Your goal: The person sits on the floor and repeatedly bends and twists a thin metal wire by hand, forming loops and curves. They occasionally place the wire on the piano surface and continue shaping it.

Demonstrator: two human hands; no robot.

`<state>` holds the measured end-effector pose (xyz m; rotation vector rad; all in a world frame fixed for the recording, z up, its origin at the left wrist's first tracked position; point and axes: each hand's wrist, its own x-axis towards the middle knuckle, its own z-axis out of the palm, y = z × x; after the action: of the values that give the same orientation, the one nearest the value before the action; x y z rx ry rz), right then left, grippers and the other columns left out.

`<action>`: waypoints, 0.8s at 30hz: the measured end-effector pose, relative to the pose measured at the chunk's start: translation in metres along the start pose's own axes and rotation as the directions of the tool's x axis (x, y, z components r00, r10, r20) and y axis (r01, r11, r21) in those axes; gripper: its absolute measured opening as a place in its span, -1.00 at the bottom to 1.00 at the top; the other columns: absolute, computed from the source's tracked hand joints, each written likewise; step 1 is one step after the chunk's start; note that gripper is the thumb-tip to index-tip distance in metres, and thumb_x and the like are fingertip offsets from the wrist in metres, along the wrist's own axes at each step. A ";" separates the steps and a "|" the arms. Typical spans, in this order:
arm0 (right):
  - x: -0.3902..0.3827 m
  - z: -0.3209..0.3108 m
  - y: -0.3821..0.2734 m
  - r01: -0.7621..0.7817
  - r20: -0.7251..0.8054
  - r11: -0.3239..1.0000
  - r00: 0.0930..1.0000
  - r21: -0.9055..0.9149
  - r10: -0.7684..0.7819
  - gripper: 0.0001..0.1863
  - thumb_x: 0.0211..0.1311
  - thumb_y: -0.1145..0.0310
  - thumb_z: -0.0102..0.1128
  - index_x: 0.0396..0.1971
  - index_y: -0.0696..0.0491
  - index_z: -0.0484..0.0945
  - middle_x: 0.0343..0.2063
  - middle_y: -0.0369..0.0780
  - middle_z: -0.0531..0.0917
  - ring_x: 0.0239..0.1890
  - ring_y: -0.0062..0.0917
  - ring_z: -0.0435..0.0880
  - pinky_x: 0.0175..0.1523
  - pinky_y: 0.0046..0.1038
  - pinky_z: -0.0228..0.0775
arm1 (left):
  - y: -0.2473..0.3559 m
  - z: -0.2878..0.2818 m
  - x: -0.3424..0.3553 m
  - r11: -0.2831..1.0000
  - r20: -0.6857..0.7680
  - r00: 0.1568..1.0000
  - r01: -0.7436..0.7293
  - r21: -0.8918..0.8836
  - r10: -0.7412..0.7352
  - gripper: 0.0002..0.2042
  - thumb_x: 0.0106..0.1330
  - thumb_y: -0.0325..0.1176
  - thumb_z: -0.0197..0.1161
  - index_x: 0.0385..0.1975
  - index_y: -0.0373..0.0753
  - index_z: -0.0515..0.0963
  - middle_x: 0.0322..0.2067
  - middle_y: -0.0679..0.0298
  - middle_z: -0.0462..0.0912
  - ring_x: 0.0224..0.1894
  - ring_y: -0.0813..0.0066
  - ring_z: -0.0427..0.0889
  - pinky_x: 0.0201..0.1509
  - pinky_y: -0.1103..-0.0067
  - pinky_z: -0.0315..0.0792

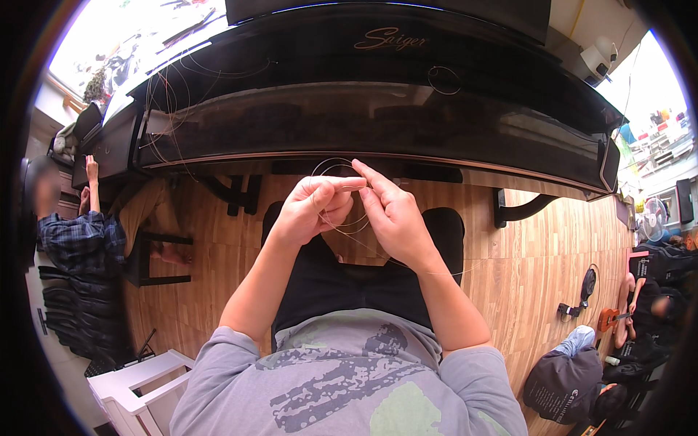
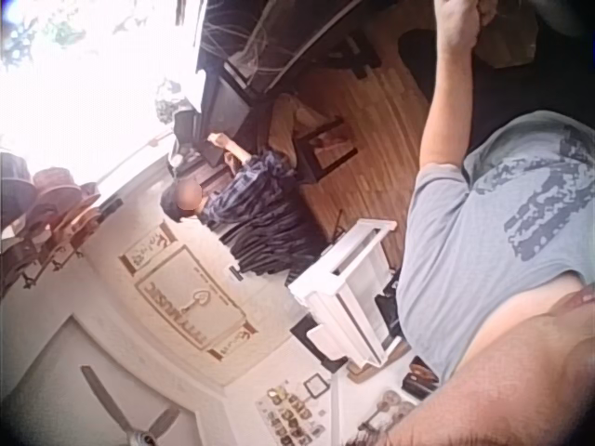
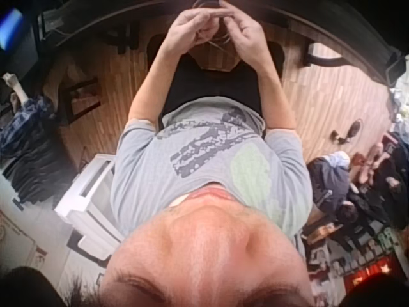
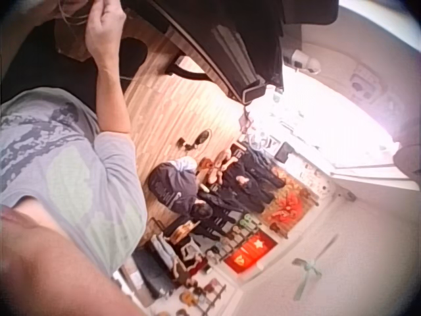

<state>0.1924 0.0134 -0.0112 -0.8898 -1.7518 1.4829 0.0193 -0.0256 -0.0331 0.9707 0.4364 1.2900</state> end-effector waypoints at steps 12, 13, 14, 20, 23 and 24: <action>0.000 -0.005 -0.004 -0.057 -0.017 0.998 0.998 0.012 0.057 -0.63 0.38 0.45 -0.04 0.16 0.12 0.43 -0.60 -0.43 0.46 -0.61 -0.85 0.19 -0.52 -0.69 0.10 | -0.002 -0.002 -0.001 0.989 -0.214 0.967 0.119 -0.089 -0.135 -0.81 0.40 -0.31 0.10 -0.12 -0.25 0.50 -0.60 0.43 0.40 -0.68 0.73 0.31 -0.68 0.74 0.19; 0.000 -0.005 -0.004 -0.048 -0.027 0.999 0.998 0.016 0.049 -0.63 0.38 0.45 -0.04 0.16 0.12 0.44 -0.61 -0.45 0.43 -0.61 -0.85 0.17 -0.53 -0.69 0.07 | 0.000 0.001 -0.002 0.992 -0.260 0.958 0.113 -0.047 -0.122 -0.79 0.41 -0.31 0.10 -0.08 -0.26 0.48 -0.58 0.41 0.43 -0.67 0.72 0.35 -0.67 0.74 0.24; 0.000 -0.005 -0.005 -0.042 -0.037 0.999 0.998 0.020 0.042 -0.63 0.38 0.46 -0.04 0.16 0.12 0.44 -0.63 -0.46 0.40 -0.62 -0.86 0.15 -0.54 -0.70 0.05 | 0.002 0.001 -0.002 0.994 -0.305 0.946 0.111 -0.006 -0.107 -0.77 0.41 -0.32 0.10 -0.05 -0.27 0.47 -0.56 0.39 0.45 -0.66 0.71 0.38 -0.66 0.74 0.29; 0.003 -0.004 0.000 0.025 -0.063 0.999 0.998 -0.043 -0.028 -0.63 0.37 0.46 -0.02 0.15 0.09 0.46 -0.64 -0.46 0.39 -0.62 -0.85 0.17 -0.54 -0.69 0.07 | 0.012 0.004 -0.007 1.000 -0.311 0.950 -0.020 -0.004 0.017 -0.68 0.37 -0.47 -0.07 0.10 -0.30 0.37 -0.31 0.17 0.61 -0.45 0.59 0.59 -0.48 0.74 0.47; 0.002 -0.004 -0.002 0.042 -0.044 0.994 0.998 -0.102 -0.047 -0.62 0.33 0.48 0.01 0.14 0.07 0.47 -0.65 -0.42 0.41 -0.62 -0.83 0.20 -0.52 -0.67 0.11 | 0.020 0.013 -0.007 0.999 -0.374 0.927 -0.024 -0.020 0.015 -0.72 0.38 -0.46 -0.05 0.06 -0.30 0.41 -0.40 0.23 0.60 -0.49 0.64 0.57 -0.51 0.76 0.45; 0.002 -0.004 -0.003 0.042 -0.033 0.992 0.998 -0.122 -0.046 -0.62 0.31 0.49 0.02 0.13 0.06 0.48 -0.66 -0.41 0.41 -0.63 -0.82 0.21 -0.52 -0.67 0.12 | 0.019 0.014 -0.007 0.996 -0.387 0.922 -0.002 0.087 0.036 -0.73 0.39 -0.44 -0.03 0.04 -0.30 0.42 -0.44 0.26 0.58 -0.53 0.66 0.55 -0.53 0.76 0.43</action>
<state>0.1944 0.0165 -0.0071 -0.9272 -1.8391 1.3361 0.0169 -0.0378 -0.0119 0.7872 0.7954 1.4964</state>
